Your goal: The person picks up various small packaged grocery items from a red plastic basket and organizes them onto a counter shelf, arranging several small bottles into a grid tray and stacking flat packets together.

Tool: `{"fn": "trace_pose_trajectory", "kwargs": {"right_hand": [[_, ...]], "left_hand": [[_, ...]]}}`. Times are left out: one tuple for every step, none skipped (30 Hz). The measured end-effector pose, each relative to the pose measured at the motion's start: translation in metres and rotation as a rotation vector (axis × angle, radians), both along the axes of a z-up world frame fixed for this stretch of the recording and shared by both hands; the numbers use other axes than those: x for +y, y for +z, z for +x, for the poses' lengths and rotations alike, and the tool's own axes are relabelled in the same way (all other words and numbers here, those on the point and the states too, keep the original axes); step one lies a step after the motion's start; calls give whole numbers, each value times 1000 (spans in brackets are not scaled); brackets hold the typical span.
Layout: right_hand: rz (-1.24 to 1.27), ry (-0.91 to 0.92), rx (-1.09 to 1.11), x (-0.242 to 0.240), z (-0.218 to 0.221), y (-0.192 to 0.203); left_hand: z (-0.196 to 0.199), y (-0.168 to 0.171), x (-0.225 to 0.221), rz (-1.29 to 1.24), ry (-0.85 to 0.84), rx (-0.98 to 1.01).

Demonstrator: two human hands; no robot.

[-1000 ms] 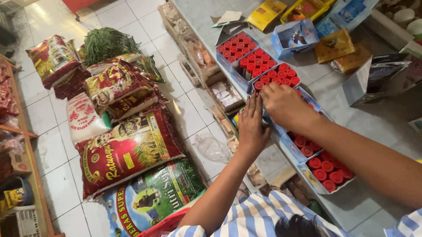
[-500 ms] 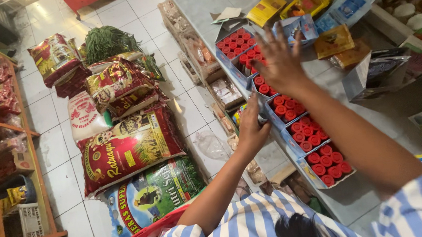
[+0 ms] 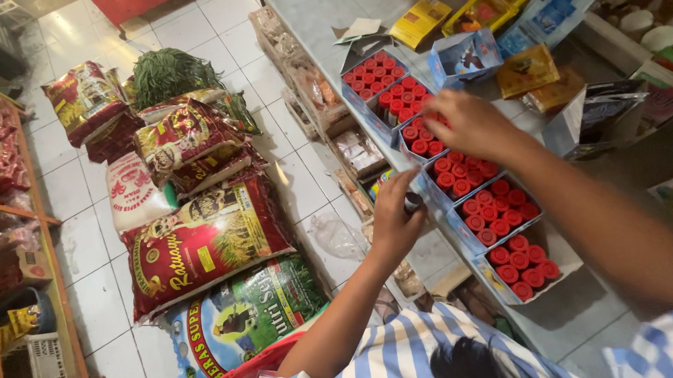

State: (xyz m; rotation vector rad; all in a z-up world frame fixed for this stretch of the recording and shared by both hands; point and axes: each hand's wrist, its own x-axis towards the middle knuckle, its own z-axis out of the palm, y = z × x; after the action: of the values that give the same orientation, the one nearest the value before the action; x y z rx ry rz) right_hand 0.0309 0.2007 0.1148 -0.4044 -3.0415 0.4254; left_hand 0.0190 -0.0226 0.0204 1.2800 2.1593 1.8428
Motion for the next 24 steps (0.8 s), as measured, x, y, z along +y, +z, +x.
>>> {"fn": "trace_pose_trajectory", "kwargs": {"right_hand": [[-5, 52, -81, -5, 13, 10], [-11, 103, -163, -10, 24, 19], [-17, 150, -242, -16, 32, 23], [14, 189, -248, -25, 38, 24], [50, 228, -253, -32, 42, 24], [87, 266, -259, -36, 46, 23], [91, 269, -203, -39, 48, 22], [95, 272, -148, -41, 49, 20], [98, 277, -93, -43, 50, 17], [117, 270, -106, -44, 50, 14], [137, 262, -120, -45, 51, 11], [156, 254, -135, -44, 51, 8], [154, 257, -142, -44, 50, 6], [152, 260, -149, -43, 50, 4], [150, 267, -156, -43, 49, 3], [143, 258, -157, -43, 50, 3], [136, 251, -158, -42, 50, 3], [128, 244, -159, -42, 51, 3], [134, 232, -179, -41, 51, 3], [139, 219, -199, -40, 52, 3], [145, 210, -219, -39, 51, 2], [171, 210, -198, -39, 53, 0], [196, 222, -170, -42, 54, -1], [220, 234, -142, -44, 52, -2]], "left_hand": [[3, 2, -2, -23, -6, 33], [5, 3, -2, -46, -12, 65], [6, 3, 0, -59, -25, 56], [7, 2, 3, -72, -38, 46], [6, 1, 7, -80, -50, 40], [8, 0, 11, -56, -53, 30], [9, -1, 12, -33, -53, 22], [9, -2, 14, -10, -53, 13], [8, -3, 15, 0, -63, 72], [6, -3, 14, 10, -73, 131], [5, -2, 15, 21, -85, 189], [2, -1, 14, 15, -108, 206], [0, 0, 13, 9, -131, 221], [-4, 2, 11, 4, -153, 235], [-9, 4, 10, -20, -180, 257], [-14, 5, 9, -43, -208, 278], [-17, 5, 9, -66, -234, 299], [-17, 5, 8, -78, -259, 257], [-18, 3, 8, -89, -283, 217], [-20, 2, 7, -100, -306, 178], [-21, 0, 9, -81, -289, 208], [-20, -2, 13, -62, -272, 239], [-22, -2, 14, -47, -243, 274], [-22, -3, 13, -84, -225, 271]]}}
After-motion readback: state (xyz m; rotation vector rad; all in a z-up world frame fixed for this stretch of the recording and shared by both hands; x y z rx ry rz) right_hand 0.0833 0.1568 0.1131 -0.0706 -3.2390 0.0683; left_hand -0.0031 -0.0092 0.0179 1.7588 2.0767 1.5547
